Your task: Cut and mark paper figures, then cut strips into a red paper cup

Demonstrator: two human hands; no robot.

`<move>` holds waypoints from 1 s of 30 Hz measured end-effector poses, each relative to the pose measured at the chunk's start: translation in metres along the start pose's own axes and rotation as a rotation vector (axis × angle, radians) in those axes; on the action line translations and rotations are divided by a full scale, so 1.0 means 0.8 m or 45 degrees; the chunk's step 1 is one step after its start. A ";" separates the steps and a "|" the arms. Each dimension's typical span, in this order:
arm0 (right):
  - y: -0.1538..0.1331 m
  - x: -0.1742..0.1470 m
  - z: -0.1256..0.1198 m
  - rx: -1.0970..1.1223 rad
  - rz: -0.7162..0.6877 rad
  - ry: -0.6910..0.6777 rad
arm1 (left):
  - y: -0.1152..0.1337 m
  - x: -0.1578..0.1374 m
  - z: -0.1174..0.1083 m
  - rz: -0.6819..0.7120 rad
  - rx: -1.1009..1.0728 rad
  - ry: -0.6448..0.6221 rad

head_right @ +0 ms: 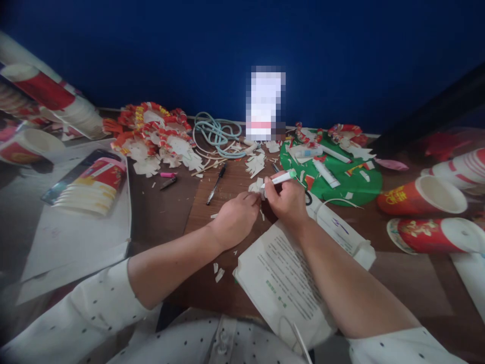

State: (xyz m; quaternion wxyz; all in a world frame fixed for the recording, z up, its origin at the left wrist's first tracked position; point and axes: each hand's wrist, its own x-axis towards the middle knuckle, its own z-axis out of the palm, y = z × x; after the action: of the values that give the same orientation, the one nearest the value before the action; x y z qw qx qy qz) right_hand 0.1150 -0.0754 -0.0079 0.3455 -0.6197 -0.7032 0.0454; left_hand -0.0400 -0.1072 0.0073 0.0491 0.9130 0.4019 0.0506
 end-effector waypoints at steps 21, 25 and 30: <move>-0.002 -0.001 0.000 0.029 -0.005 -0.028 | 0.001 0.000 0.001 0.005 0.022 -0.018; -0.002 -0.001 0.000 0.033 -0.015 -0.030 | 0.000 0.001 0.001 0.001 0.015 -0.018; -0.003 -0.001 0.000 0.032 -0.010 -0.035 | 0.000 0.000 0.002 0.026 0.029 -0.008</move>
State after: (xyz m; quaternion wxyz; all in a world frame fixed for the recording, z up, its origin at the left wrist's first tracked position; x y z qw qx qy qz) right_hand 0.1132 -0.0769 -0.0071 0.3438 -0.6120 -0.7096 0.0613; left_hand -0.0397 -0.1070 0.0057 0.0393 0.9177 0.3930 0.0436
